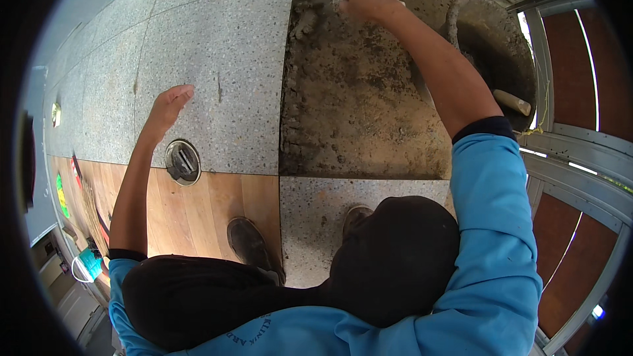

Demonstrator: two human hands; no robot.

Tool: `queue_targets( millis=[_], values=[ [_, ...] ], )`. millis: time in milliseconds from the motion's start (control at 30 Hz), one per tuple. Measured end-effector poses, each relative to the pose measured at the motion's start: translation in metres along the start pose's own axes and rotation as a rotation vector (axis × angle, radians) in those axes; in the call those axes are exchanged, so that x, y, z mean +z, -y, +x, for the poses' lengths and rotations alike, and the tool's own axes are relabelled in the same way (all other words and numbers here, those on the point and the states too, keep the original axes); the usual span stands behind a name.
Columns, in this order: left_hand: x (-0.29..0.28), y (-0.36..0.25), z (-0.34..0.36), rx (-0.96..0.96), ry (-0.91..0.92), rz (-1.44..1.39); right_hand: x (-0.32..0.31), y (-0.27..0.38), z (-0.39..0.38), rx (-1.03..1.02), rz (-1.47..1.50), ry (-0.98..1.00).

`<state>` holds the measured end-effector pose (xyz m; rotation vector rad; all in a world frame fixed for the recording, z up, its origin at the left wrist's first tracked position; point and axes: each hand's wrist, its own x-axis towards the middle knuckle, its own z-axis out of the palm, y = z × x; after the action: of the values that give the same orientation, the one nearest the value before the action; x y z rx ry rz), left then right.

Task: Apply mortar and install tiles on a floor area.

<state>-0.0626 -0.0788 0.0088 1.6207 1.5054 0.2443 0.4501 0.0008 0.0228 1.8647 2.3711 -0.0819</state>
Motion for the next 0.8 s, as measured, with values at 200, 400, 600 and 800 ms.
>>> queue_targets(
  millis=[200,400,600,800],
  values=[
    [-0.001,0.002,0.0,-0.008,0.012,0.0,0.016,0.001,0.029,0.16,0.07,0.015],
    [-0.002,0.006,0.003,-0.012,0.022,-0.005,0.022,-0.001,0.025,-0.028,-0.052,0.018],
    [-0.006,0.001,-0.002,-0.031,0.005,-0.012,0.0,-0.014,0.021,-0.023,-0.075,-0.028],
    [-0.004,0.005,-0.002,-0.052,-0.012,-0.057,0.013,0.001,0.037,0.054,-0.038,0.024]
  ],
)
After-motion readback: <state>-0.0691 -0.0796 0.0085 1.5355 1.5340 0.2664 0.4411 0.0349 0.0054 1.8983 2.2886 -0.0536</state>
